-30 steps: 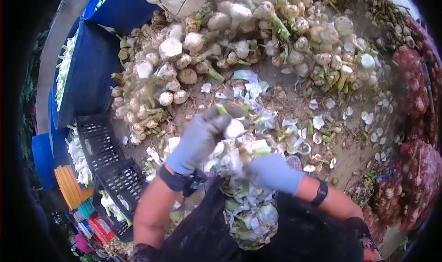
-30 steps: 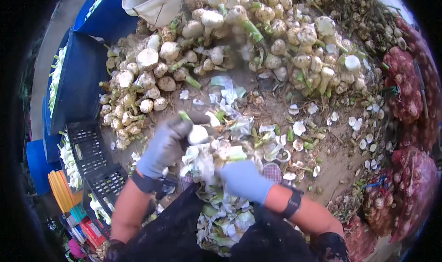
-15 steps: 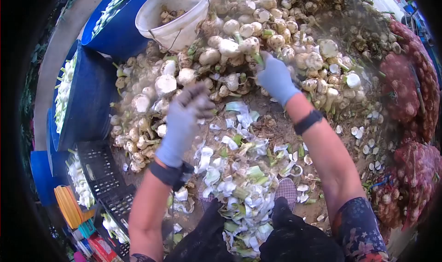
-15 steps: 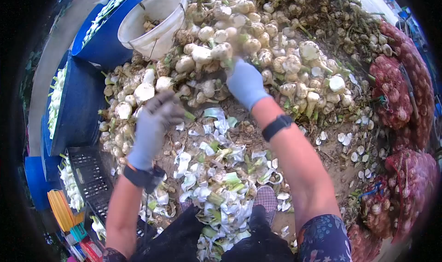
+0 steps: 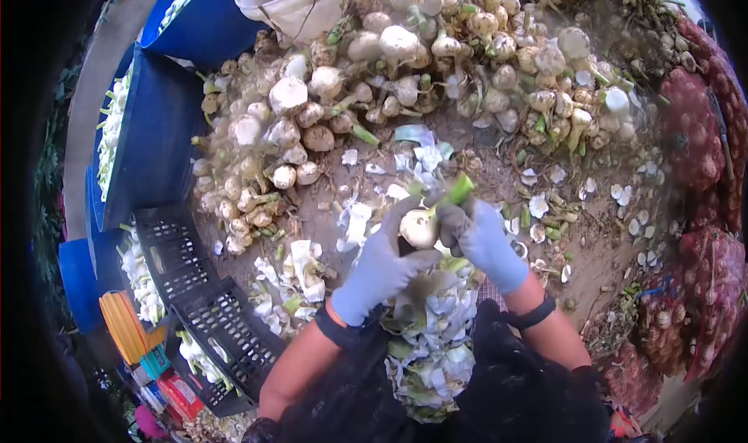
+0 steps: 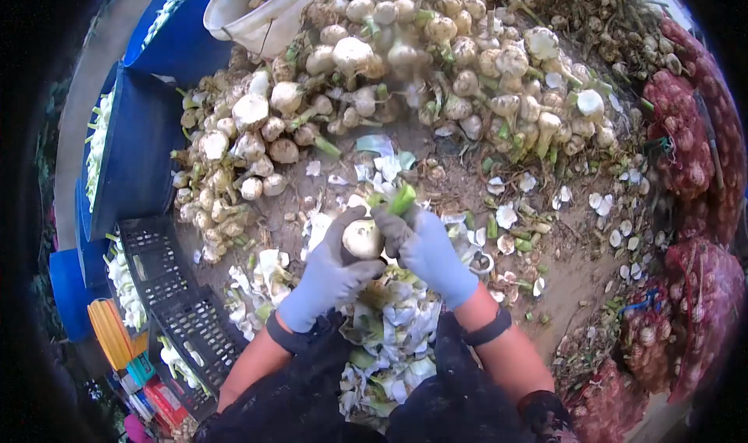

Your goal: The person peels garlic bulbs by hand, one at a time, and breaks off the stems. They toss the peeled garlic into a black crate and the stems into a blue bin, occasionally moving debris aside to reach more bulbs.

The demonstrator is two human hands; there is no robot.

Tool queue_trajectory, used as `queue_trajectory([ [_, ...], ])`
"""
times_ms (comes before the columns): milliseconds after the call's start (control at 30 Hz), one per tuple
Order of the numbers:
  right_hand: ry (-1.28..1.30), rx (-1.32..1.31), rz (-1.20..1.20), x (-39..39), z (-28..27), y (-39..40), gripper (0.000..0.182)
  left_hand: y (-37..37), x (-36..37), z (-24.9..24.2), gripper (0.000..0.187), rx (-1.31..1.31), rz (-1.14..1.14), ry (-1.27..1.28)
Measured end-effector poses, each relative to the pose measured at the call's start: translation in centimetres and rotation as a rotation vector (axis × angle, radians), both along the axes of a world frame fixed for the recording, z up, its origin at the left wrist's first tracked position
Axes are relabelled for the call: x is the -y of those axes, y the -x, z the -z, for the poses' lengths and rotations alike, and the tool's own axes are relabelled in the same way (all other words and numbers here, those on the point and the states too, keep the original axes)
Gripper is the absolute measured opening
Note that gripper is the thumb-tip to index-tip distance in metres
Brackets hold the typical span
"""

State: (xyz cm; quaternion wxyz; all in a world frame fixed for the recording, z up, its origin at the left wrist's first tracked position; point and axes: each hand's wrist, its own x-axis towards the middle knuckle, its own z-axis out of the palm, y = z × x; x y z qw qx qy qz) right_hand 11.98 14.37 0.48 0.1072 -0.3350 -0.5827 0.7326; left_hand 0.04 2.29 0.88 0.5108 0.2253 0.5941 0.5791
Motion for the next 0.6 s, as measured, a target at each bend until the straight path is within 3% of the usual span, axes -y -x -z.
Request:
queue_trajectory([
  [67,0.177,0.168,-0.125,0.0,-0.4,0.0,0.037,0.7,1.5,0.3,0.071,0.035,-0.001,0.162],
  [100,0.221,0.088,-0.093,0.7,-0.1,0.0,0.035,0.7,1.7,0.3,0.072,-0.086,0.022,0.169],
  [133,0.242,0.099,-0.096,1.1,-0.1,-0.4,0.035,0.7,1.9,-0.3,0.07,0.01,0.008,0.162],
  [200,0.255,-0.022,-0.131,1.0,0.1,-0.7,0.035,0.8,2.3,-0.3,0.066,0.037,0.038,0.091],
  [300,0.301,-0.022,-0.144,0.9,-0.1,-1.3,0.031,0.9,2.0,-1.1,0.067,0.207,0.038,0.113],
  [467,0.334,0.004,-0.198,0.2,-0.3,-1.6,0.03,1.1,2.2,-0.4,0.063,0.181,0.034,0.179],
  [600,0.285,0.08,-0.23,0.2,0.0,-1.7,0.031,1.3,3.2,0.6,0.054,0.308,-0.003,0.088],
])
